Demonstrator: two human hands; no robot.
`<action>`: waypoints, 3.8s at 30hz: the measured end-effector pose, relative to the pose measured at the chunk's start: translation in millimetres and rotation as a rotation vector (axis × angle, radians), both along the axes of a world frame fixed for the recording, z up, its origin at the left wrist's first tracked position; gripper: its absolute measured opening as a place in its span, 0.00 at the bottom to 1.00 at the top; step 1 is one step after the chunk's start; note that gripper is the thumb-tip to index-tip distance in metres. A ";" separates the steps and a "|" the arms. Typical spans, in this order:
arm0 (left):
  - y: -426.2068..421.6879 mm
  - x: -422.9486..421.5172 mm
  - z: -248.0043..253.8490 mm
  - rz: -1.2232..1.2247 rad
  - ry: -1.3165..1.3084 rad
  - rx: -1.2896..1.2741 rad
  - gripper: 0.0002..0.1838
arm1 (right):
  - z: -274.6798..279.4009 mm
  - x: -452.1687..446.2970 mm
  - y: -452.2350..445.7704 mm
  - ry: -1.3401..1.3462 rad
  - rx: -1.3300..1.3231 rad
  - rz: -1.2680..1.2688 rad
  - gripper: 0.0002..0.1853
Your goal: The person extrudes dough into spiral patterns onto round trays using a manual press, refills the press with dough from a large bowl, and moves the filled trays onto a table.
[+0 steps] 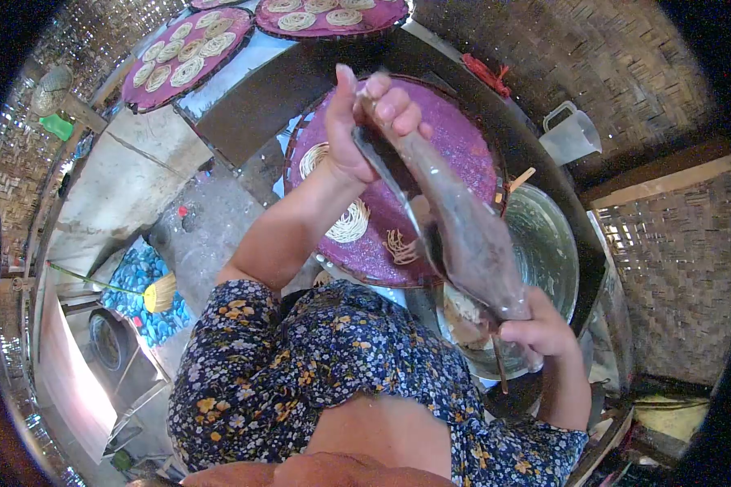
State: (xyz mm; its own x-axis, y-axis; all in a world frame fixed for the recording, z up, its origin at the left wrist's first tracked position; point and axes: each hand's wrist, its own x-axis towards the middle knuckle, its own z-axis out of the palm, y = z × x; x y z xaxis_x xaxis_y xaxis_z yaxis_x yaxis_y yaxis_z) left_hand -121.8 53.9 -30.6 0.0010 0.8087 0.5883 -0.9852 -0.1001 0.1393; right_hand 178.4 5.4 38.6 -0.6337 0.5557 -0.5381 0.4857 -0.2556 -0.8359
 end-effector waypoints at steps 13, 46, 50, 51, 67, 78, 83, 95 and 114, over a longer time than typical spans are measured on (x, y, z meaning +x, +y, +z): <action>-23.1 -9.4 30.7 0.034 0.120 0.233 0.24 | 11.9 3.9 -6.6 -0.073 0.124 0.126 0.41; -34.0 53.4 -56.2 0.031 1.605 -0.184 0.30 | -9.0 24.8 -18.6 -0.006 0.396 0.127 0.37; -44.0 45.1 -55.8 -0.037 1.587 -0.153 0.27 | -9.6 24.1 -17.9 -0.013 0.377 0.096 0.37; -49.2 43.3 -54.6 -0.056 1.596 -0.134 0.27 | -9.8 25.9 -19.8 0.001 0.380 0.080 0.37; -34.0 1.7 -35.4 1.255 2.357 0.409 0.30 | -18.7 23.1 -8.9 0.185 0.158 -0.235 0.40; 48.5 -76.2 26.1 -0.077 0.095 0.159 0.40 | -23.5 -53.9 47.2 0.219 -0.027 0.156 0.34; 38.9 -80.5 2.0 0.227 0.057 -0.225 0.34 | -38.1 -73.7 66.6 0.044 0.023 0.145 0.30; 21.3 -75.7 35.0 0.117 -0.033 -0.044 0.31 | 21.7 -67.4 46.1 -0.105 0.349 0.083 0.30; -3.5 -80.1 69.8 0.088 0.040 0.097 0.31 | 30.1 -68.2 32.2 0.027 0.701 0.137 0.31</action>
